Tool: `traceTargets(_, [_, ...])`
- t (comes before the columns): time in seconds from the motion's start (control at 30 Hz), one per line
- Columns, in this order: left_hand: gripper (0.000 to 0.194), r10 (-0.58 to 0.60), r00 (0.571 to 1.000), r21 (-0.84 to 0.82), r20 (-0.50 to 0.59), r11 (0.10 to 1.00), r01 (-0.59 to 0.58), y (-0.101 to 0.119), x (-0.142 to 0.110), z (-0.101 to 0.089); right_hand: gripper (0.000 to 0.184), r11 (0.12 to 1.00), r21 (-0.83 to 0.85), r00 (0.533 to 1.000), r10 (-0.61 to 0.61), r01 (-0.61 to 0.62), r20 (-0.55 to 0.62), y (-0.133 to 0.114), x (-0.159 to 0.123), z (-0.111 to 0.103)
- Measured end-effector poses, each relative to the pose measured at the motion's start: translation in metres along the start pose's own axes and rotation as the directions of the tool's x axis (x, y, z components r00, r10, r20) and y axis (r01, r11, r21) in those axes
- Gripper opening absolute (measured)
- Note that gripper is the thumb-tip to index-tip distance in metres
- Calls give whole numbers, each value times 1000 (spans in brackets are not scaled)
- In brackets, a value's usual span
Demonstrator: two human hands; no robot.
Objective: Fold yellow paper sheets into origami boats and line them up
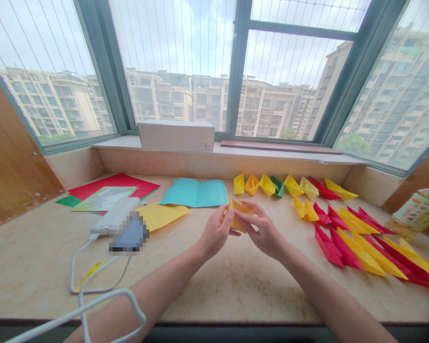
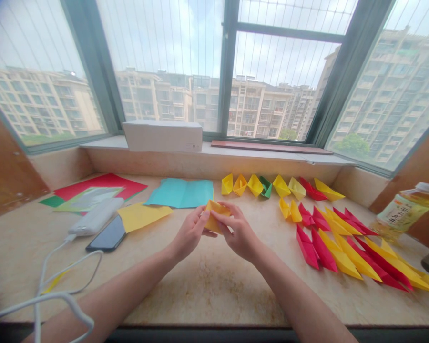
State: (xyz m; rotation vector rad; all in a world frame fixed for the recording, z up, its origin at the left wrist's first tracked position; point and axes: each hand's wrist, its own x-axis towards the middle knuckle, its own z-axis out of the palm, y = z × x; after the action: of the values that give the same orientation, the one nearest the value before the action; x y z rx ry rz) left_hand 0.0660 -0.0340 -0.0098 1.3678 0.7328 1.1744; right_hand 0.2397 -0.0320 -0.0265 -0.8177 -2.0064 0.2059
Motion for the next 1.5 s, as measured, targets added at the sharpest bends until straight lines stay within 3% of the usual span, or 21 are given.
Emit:
traceTargets(0.17, [42,-24,1000,-5,-18,1000,24,0,2,-1,34,998,52,998,42,-44,40,-6,2,-3])
traceTargets(0.27, [40,-19,999,-51,-37,999,17,1,3,-1,36,977,143,987,161,-157,-13,-9,4,-2])
traceTargets(0.4, [38,-17,1000,-102,-2,995,16,5,2,1,46,874,372,933,356,-312,-54,-6,6,0])
traceTargets(0.6, [36,-95,992,13,84,995,94,5,1,1,50,748,556,869,487,-363,-89,-2,11,-4])
traceTargets(0.77, [37,-64,993,41,103,997,60,1,3,-3,39,689,569,854,518,-448,46,-5,12,-12])
traceTargets(1.03, [38,-65,992,10,107,998,64,4,2,-2,40,683,558,830,558,-472,19,-5,13,-16])
traceTargets(1.23, [57,-47,997,-15,56,999,48,7,2,-3,53,684,602,859,512,-413,8,-10,14,-15])
traceTargets(1.5, [59,-52,998,20,-37,998,53,7,5,-4,42,790,481,901,433,-382,4,-10,11,-17])
